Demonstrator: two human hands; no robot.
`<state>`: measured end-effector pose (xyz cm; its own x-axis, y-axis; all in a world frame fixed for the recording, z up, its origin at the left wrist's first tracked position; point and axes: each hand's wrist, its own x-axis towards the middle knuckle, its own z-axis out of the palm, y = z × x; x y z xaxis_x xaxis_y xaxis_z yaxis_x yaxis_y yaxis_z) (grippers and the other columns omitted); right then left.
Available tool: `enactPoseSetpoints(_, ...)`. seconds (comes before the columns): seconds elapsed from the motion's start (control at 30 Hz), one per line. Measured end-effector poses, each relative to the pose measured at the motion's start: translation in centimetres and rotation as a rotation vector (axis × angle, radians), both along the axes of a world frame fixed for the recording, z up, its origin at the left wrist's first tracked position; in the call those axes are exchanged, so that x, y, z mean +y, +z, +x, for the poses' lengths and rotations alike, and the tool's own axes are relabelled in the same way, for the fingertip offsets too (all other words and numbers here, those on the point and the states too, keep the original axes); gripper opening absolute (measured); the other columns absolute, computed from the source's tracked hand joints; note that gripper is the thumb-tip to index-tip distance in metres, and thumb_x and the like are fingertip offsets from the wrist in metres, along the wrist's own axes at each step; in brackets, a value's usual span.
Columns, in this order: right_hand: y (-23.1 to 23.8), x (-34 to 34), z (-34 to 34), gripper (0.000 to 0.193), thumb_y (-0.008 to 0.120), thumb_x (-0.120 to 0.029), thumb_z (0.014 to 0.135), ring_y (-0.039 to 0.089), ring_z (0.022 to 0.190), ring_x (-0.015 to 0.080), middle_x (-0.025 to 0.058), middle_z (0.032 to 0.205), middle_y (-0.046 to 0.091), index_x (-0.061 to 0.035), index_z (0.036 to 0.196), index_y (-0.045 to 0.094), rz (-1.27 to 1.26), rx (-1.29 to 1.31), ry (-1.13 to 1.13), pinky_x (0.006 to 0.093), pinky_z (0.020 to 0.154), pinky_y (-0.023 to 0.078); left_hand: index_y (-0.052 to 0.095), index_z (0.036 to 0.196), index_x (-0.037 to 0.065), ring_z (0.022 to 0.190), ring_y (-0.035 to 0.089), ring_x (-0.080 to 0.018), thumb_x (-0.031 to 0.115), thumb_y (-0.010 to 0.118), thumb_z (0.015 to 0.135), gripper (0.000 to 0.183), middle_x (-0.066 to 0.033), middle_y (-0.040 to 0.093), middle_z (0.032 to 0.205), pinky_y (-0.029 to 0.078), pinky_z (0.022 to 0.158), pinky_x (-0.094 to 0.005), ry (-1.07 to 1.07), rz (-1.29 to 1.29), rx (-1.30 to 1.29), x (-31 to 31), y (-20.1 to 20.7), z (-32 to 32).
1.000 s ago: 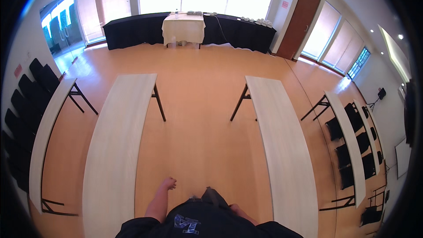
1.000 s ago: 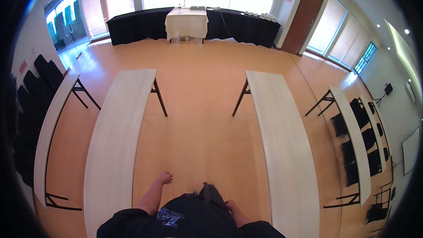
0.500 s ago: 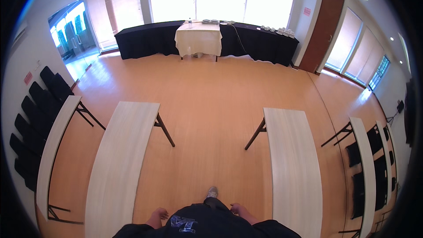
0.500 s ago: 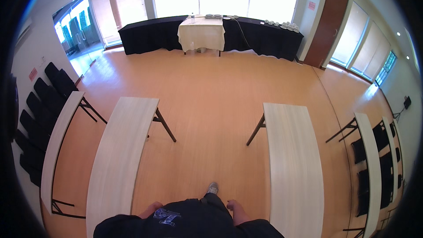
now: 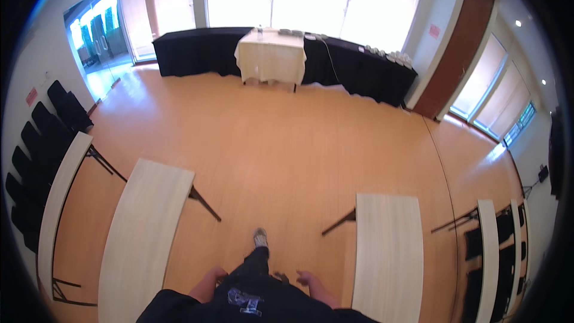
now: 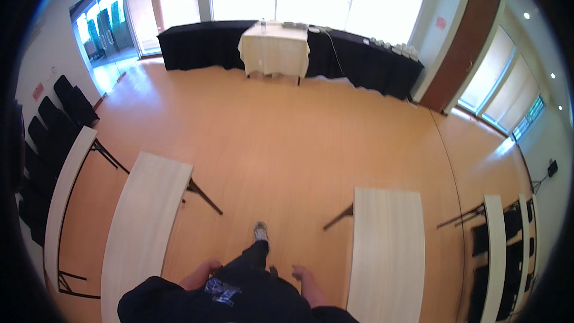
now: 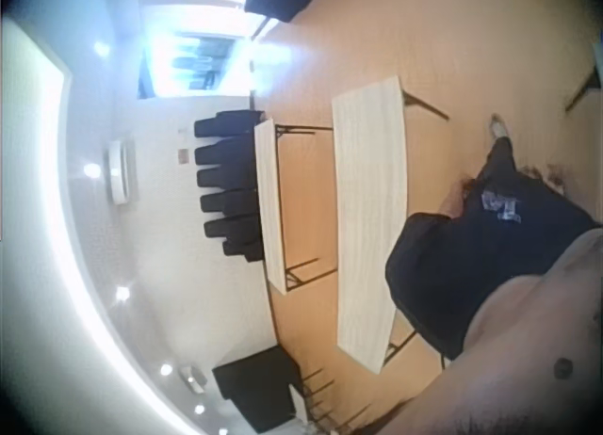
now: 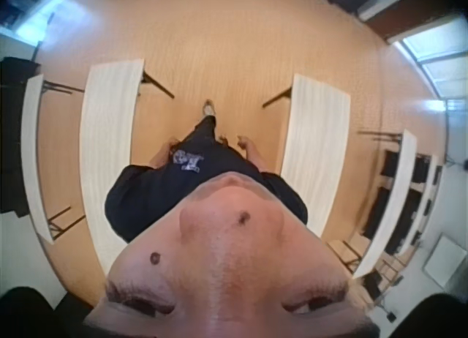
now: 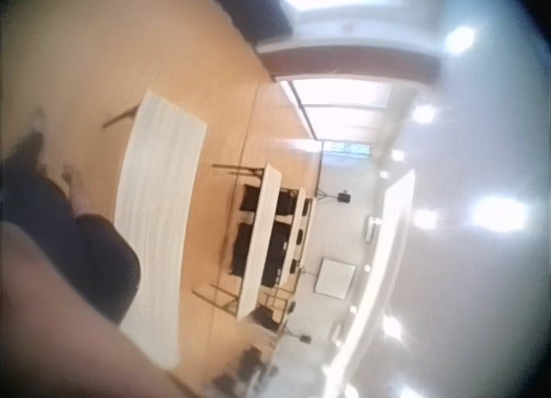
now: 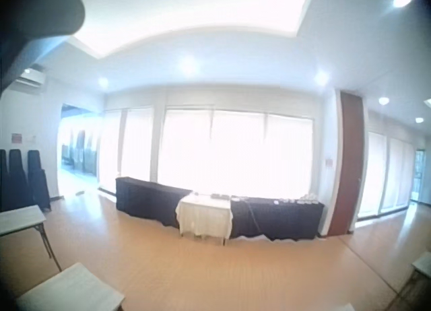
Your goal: The person picks up a black chair from a stack against a wall, carries it across a room filled with tables, and places it between two tables, before returning to the stack to pick up another chair.
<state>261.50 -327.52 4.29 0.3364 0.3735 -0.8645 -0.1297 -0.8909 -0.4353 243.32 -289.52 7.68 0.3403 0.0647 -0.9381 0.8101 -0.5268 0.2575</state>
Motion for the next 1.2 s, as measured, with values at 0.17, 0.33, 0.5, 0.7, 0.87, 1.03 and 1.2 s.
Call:
enactPoseSetpoints(0.17, -1.5, -1.3, 6.4, 0.033, 0.053, -0.009, 0.071, 0.058, 0.070, 0.0227, 0.0129, 0.085, 0.059, 0.0005, 0.103, 0.051, 0.059, -0.017, -0.104, 0.0367, 0.061, 0.047, 0.060, 0.093, 0.007, 0.077, 0.059, -0.0217, 0.024, 0.054, 0.072, 0.028, -0.0087, 0.061, 0.088, 0.048, 0.065, -0.0376, -0.015, 0.025, 0.046, 3.6, -0.6, 15.2)
enactPoseSetpoints(0.33, 2.9, 2.2, 16.1, 0.033, 0.057, -0.006, 0.071, 0.058, 0.073, 0.0220, 0.0130, 0.088, 0.059, 0.0039, 0.102, 0.052, 0.047, 0.127, -0.433, 0.0360, 0.064, 0.047, 0.058, 0.089, 0.005, 0.063, 0.058, -0.0233, 0.024, 0.051, 0.074, 0.025, -0.0136, 0.059, 0.078, 0.048, 0.057, -0.0402, 0.054, -0.111, 0.143, 8.5, -0.6, 29.9)
enactPoseSetpoints(0.5, 5.9, 8.5, 25.5, 0.033, 0.060, -0.004, 0.070, 0.058, 0.075, 0.0212, 0.0132, 0.091, 0.060, 0.0073, 0.100, 0.054, 0.238, 0.210, -0.587, 0.0353, 0.068, 0.046, 0.059, 0.071, 0.000, 0.049, 0.056, -0.0212, 0.023, 0.048, 0.075, 0.026, -0.0106, 0.059, 0.062, 0.045, 0.047, -0.0335, 0.032, -0.015, -0.593, 16.1, -1.6, 41.9)
enactPoseSetpoints(0.7, 5.4, 19.2, 39.2, 0.035, 0.062, -0.002, 0.069, 0.059, 0.077, 0.0211, 0.0125, 0.094, 0.060, 0.0053, 0.102, 0.055, 0.095, 0.207, -0.401, 0.0349, 0.071, 0.046, 0.055, 0.092, 0.000, 0.058, 0.058, -0.0193, 0.023, 0.049, 0.075, 0.030, -0.0111, 0.060, 0.073, 0.046, 0.049, -0.0305, 0.395, -0.093, -0.531, 19.0, 2.3, 51.6)
enactPoseSetpoints(0.87, 4.9, 28.0, 50.3, 0.035, 0.059, -0.004, 0.071, 0.058, 0.076, 0.0201, 0.0114, 0.092, 0.060, 0.0033, 0.105, 0.055, 0.020, 0.224, -0.222, 0.0328, 0.070, 0.046, 0.053, 0.096, 0.004, 0.067, 0.058, -0.0199, 0.028, 0.048, 0.081, 0.028, -0.0089, 0.059, 0.085, 0.048, 0.058, -0.0324, 0.807, -0.365, -0.062, 23.6, -0.2, 49.1)
enactPoseSetpoints(1.03, 10.9, 37.4, 59.9, 0.035, 0.057, -0.005, 0.073, 0.058, 0.075, 0.0192, 0.0104, 0.090, 0.061, 0.0013, 0.108, 0.054, 0.141, 0.344, -0.153, 0.0307, 0.069, 0.046, 0.051, 0.104, 0.004, 0.078, 0.059, -0.0244, 0.030, 0.047, 0.081, 0.036, -0.0103, 0.059, 0.095, 0.048, 0.065, -0.0357, 1.064, -0.189, -0.002, 31.4, -1.8, 49.6)
enactPoseSetpoints(1.2, 0.6, 49.8, 71.8, 0.041, 0.061, -0.010, 0.073, 0.055, 0.073, 0.0162, 0.0078, 0.087, 0.060, -0.0061, 0.113, 0.052, -0.065, 0.357, 0.247, 0.0282, 0.062, 0.045, 0.058, 0.090, 0.002, 0.073, 0.060, -0.0223, 0.024, 0.050, 0.076, 0.028, -0.0129, 0.061, 0.082, 0.048, 0.062, -0.0354, 0.966, 0.136, -0.181, 37.1, 2.7, 56.4)
